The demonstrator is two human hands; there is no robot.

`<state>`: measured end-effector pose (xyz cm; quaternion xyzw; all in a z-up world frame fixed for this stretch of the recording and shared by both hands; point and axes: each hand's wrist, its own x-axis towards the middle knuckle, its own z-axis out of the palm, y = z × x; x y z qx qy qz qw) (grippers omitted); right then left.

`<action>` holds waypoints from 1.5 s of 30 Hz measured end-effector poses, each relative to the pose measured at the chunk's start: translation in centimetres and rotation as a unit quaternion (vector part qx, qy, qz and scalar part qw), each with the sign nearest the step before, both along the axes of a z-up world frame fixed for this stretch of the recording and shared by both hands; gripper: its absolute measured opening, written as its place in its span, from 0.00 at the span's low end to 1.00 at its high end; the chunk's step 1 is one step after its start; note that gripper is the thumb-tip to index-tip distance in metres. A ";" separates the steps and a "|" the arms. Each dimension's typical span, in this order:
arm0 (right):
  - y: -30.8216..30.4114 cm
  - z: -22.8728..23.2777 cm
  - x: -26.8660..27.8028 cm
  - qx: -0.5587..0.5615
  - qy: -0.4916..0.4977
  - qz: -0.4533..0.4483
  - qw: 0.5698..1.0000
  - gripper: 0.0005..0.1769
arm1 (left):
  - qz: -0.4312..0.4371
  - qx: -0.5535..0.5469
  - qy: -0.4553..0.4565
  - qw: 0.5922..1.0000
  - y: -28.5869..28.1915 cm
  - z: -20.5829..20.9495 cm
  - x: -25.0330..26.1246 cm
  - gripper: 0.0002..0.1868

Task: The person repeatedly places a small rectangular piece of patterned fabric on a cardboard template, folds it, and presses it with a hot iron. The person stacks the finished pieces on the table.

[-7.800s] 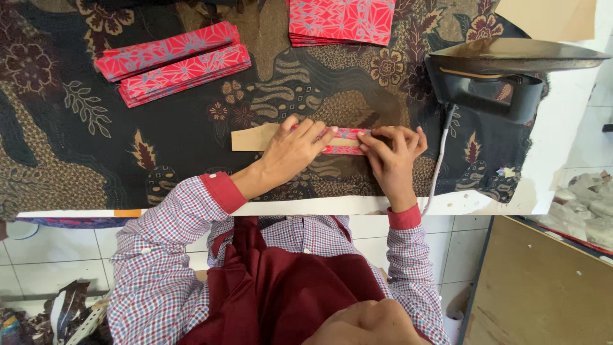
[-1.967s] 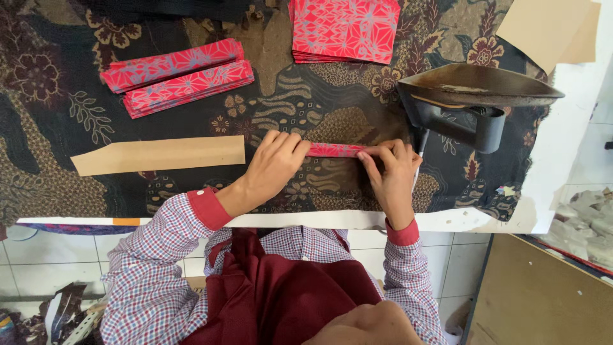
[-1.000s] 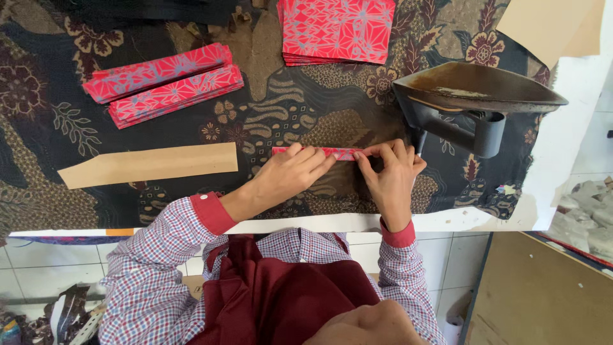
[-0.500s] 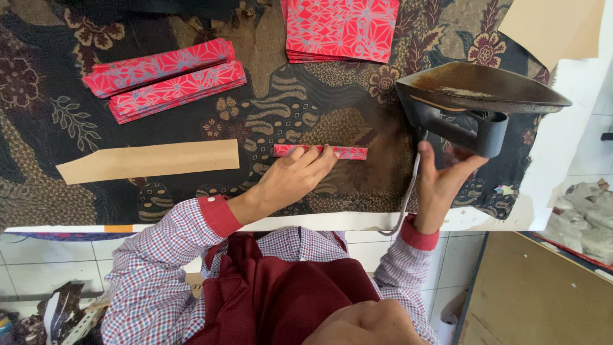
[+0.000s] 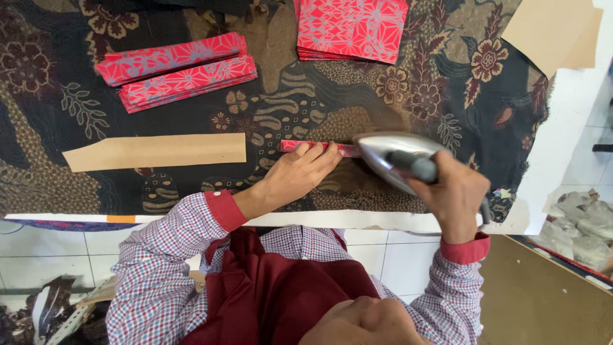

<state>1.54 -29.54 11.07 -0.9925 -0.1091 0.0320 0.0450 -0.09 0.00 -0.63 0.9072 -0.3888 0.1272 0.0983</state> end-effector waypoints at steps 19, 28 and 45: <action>4.6 -1.1 0.9 -0.019 0.030 0.095 0.995 0.21 | 0.144 -0.157 0.203 0.956 6.3 2.4 2.0 0.15; 4.4 -1.2 0.9 -0.006 0.024 0.101 0.995 0.22 | 0.121 -0.176 0.221 0.952 6.5 2.7 2.5 0.15; 5.7 -1.3 1.2 -0.022 0.035 0.099 0.994 0.22 | 0.113 -0.150 0.215 0.958 7.0 2.9 3.6 0.12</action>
